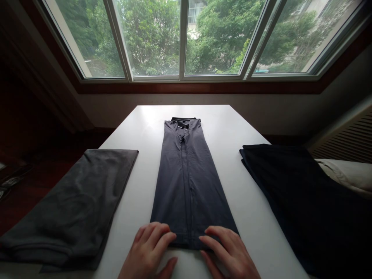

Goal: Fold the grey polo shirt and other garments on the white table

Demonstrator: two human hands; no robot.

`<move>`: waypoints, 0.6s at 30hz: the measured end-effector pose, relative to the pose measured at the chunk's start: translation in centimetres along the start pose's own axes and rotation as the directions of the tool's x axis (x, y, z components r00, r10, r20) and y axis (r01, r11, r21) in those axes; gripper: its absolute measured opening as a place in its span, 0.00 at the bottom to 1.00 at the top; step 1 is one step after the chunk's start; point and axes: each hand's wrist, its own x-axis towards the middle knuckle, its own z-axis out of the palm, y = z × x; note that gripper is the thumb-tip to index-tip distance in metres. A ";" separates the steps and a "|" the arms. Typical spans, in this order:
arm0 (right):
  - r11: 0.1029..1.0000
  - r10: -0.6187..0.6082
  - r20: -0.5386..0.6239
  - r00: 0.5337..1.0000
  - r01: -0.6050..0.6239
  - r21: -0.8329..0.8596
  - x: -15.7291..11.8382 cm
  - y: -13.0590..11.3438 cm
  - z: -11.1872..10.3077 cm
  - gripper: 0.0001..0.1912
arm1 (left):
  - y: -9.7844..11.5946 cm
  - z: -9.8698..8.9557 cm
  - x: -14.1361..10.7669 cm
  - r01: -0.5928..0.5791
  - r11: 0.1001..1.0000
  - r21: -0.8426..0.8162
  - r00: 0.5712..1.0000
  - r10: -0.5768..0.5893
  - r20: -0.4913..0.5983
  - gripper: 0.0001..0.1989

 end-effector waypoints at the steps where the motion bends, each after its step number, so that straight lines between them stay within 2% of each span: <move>1: 1.000 0.008 0.014 1.000 -0.008 0.008 0.2 -0.2 0.3 0.11 | 0.5 0.5 0.6 -0.027 0.999 -0.029 1.000 0.028 0.005 0.09; 3: 0.999 0.026 0.031 0.999 -0.026 0.031 0.5 -0.6 0.8 0.11 | 1.2 1.2 1.7 -0.036 0.996 -0.080 0.998 0.039 0.041 0.07; 5: 0.997 0.052 0.025 0.998 -0.054 0.055 0.6 -0.8 1.2 0.12 | 1.6 1.6 2.5 0.008 0.994 -0.105 0.996 0.001 0.084 0.03; 7: 0.996 0.066 0.007 0.998 -0.066 0.065 0.6 -0.8 1.5 0.12 | 1.6 1.7 2.9 0.037 0.994 -0.103 0.993 -0.025 0.114 0.05; 11: 0.998 0.037 0.004 0.999 -0.037 0.053 0.5 -0.5 1.6 0.07 | 1.6 1.8 2.9 0.013 0.996 -0.084 0.992 -0.003 0.125 0.09; 14: 0.999 0.004 -0.011 1.000 -0.004 0.036 0.7 -0.5 1.6 0.08 | 1.7 1.9 2.6 0.009 0.995 -0.097 0.992 0.004 0.124 0.09; 18: 0.998 0.055 -0.047 0.997 -0.053 0.046 0.9 -0.8 1.8 0.08 | 1.9 2.3 2.4 0.025 0.995 -0.095 0.991 -0.012 0.133 0.08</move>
